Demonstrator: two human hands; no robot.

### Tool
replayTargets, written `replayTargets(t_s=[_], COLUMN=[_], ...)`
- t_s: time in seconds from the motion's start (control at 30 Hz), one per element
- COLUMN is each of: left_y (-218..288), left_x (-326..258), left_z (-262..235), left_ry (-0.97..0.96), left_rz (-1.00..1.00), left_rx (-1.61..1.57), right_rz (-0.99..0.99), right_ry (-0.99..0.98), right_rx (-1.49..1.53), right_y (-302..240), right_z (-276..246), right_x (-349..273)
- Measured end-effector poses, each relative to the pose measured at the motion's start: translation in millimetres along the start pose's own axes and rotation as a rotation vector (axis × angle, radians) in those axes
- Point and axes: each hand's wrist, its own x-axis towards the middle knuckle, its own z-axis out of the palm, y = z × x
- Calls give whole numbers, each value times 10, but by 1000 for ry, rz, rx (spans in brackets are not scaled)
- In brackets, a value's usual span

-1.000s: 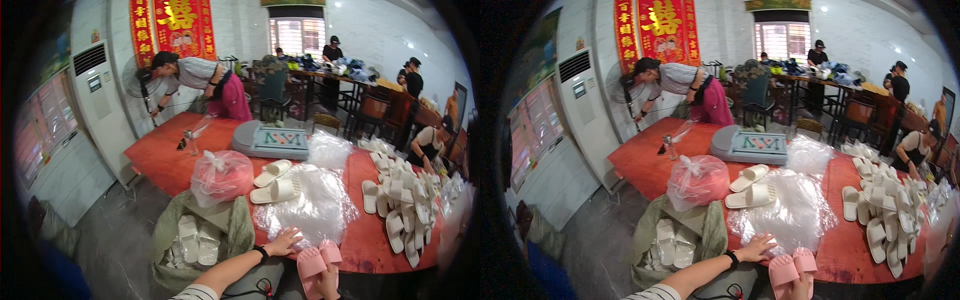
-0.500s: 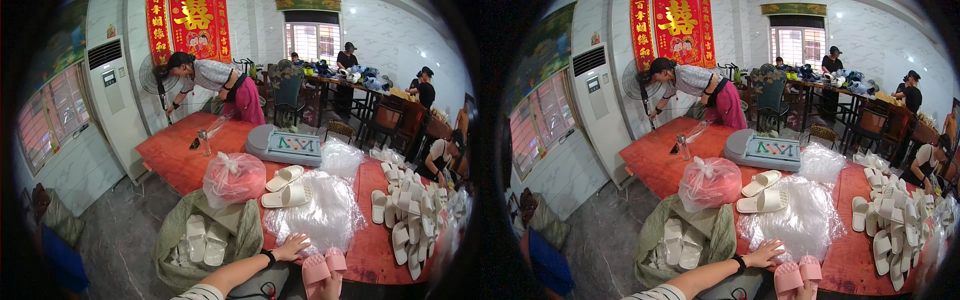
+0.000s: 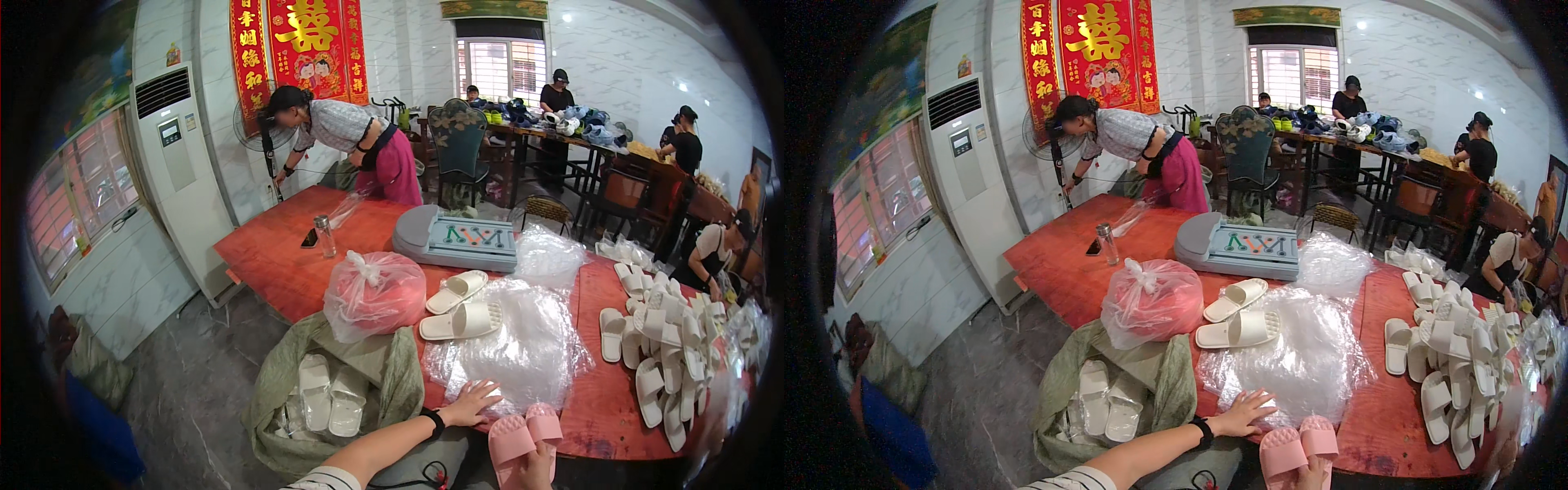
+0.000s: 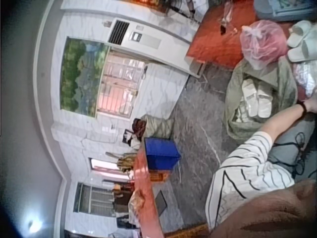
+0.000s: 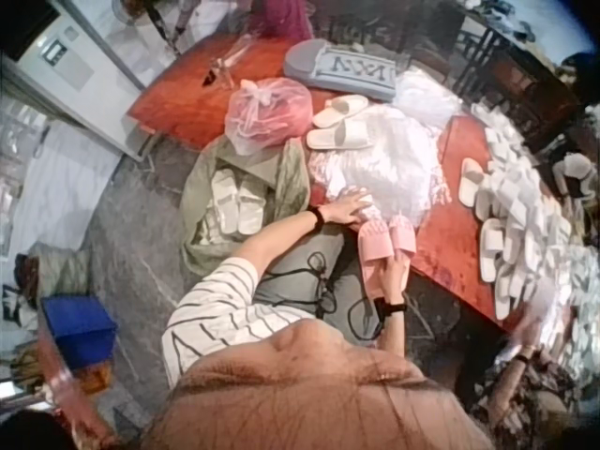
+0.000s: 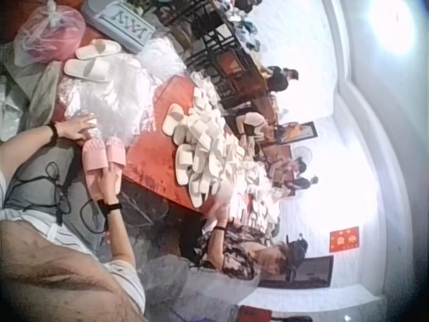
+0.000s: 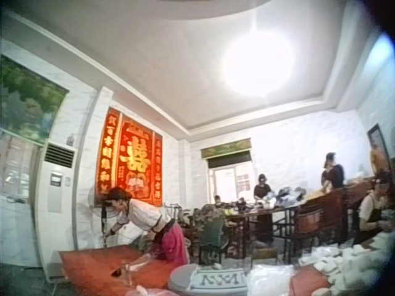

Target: Pack shoes into plastic bags and place them into a large storage bag.

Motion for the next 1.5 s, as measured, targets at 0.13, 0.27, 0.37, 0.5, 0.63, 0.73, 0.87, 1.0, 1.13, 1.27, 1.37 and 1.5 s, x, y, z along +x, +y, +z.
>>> replayTargets(t_s=[0.13,0.27,0.37,0.5,0.63,0.73,0.87,1.0,1.13,1.27,1.37,1.5], left_y=[-80,-67,-21,-74,-298,-317,-59,516,318,239,129,57], left_x=[-13,-7,16,40,67,88,71,20,91,112,95,25], left_z=[70,78,63,26,76,-80,-309,-427,-176,-133,-98,-73], left_ry=[23,1,7,-51,15,82,74,67,74,71,67,47], left_rz=[21,14,29,9,58,98,80,81,73,70,84,118], left_rx=[-2,3,-18,104,57,-17,69,260,213,171,174,126], right_rz=[6,6,-65,11,-33,-1,52,-24,-58,-6,-61,-105], right_ry=[-22,-14,72,69,67,97,23,155,102,129,159,132], right_rx=[-9,-15,-29,63,114,88,0,168,-19,11,96,190], right_y=[19,53,93,236,-12,-50,69,10,-56,41,157,-2], right_z=[36,59,87,267,-45,-160,-179,-204,-284,-148,-33,-154], right_x=[6,-18,-59,-50,26,30,16,33,74,47,-7,-41])
